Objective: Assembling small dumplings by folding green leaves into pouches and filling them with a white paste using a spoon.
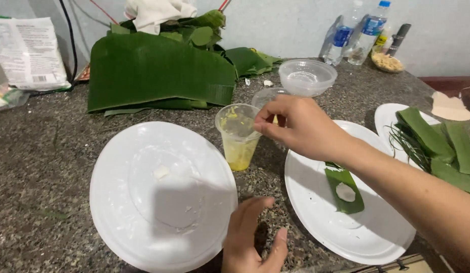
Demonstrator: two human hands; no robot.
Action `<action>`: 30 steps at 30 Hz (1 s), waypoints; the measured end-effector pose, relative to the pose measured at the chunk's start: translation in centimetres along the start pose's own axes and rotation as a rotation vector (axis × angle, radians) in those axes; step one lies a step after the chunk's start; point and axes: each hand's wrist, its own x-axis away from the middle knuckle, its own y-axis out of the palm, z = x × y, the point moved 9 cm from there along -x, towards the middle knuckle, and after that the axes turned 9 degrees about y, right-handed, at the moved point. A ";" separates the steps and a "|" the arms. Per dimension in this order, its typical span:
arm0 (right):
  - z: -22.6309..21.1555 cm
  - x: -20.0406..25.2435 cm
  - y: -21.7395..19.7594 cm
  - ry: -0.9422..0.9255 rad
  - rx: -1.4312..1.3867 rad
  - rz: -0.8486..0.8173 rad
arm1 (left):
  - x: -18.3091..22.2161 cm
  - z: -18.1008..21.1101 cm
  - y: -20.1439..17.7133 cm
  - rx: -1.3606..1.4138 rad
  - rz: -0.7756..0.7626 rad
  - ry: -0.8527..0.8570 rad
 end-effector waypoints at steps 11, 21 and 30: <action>1.2 1.7 0.6 0.238 -0.211 -0.288 | -0.1 1.2 -0.5 0.083 0.035 0.071; 2.7 12.6 0.3 -0.086 0.035 -0.265 | 0.1 3.0 -1.3 0.054 0.152 0.366; -3.2 17.8 -1.8 -0.648 0.351 0.131 | -0.4 4.5 -0.6 -0.062 0.037 0.318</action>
